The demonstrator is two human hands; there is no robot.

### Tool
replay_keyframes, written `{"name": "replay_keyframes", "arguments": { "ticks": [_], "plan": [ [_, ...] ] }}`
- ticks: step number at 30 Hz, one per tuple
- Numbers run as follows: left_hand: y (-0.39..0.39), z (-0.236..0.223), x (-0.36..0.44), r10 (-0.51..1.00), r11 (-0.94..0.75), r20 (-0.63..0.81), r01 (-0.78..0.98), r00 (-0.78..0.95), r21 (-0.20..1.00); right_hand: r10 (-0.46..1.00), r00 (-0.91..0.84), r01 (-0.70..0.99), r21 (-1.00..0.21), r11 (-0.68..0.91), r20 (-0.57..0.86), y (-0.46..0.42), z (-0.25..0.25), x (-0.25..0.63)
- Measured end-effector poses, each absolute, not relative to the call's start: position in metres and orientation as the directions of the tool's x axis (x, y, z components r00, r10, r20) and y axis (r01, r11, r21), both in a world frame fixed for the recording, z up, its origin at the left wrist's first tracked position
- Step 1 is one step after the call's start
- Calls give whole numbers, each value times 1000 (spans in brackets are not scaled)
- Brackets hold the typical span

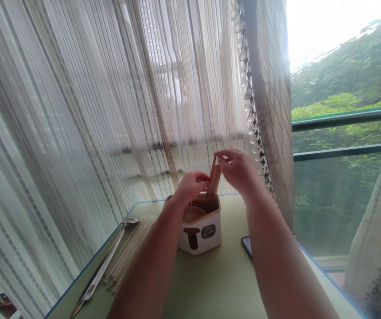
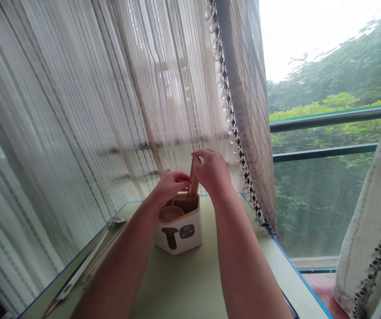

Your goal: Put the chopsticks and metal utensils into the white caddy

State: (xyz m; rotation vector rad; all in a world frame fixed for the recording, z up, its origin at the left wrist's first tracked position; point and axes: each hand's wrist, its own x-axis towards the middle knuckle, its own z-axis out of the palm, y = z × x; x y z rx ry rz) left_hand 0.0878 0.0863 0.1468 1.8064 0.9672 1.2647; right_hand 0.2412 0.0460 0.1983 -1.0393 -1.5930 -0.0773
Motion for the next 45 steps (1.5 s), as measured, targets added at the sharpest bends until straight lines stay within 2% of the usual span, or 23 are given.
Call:
{"name": "replay_keyframes", "arguments": {
  "ticks": [3,9,16,18,22,27,33,36,39,42,45],
  "plan": [
    [85,146,87,893,-432,379,227,243,873,627,59,664,-500,556,776,48,198,242],
    [89,138,84,918,-388,322,364,229,847,649,65,691,-503,519,758,48,196,243],
    [79,147,85,905,-413,370,644,211,644,735,-6,727,-502,469,678,48,194,243],
    [75,151,87,884,-451,412,637,221,626,736,-4,729,-502,465,677,48,194,243],
    [74,152,91,832,-546,506,503,229,670,740,-8,729,-502,465,673,50,194,244],
    [80,146,91,850,-518,488,481,197,707,754,-30,737,-495,459,656,55,191,244],
    [81,146,88,854,-520,455,467,253,715,766,-23,751,-495,437,643,51,195,241],
    [81,147,88,831,-544,501,540,242,642,756,-28,758,-479,443,654,51,195,240],
    [77,149,91,821,-525,503,702,270,480,751,-31,763,-469,444,660,53,194,241],
    [62,154,93,826,-424,519,849,219,316,706,-11,761,-452,465,708,51,195,241],
    [40,162,83,847,-276,524,918,92,285,576,8,739,-393,547,817,40,198,233]
  ]
}}
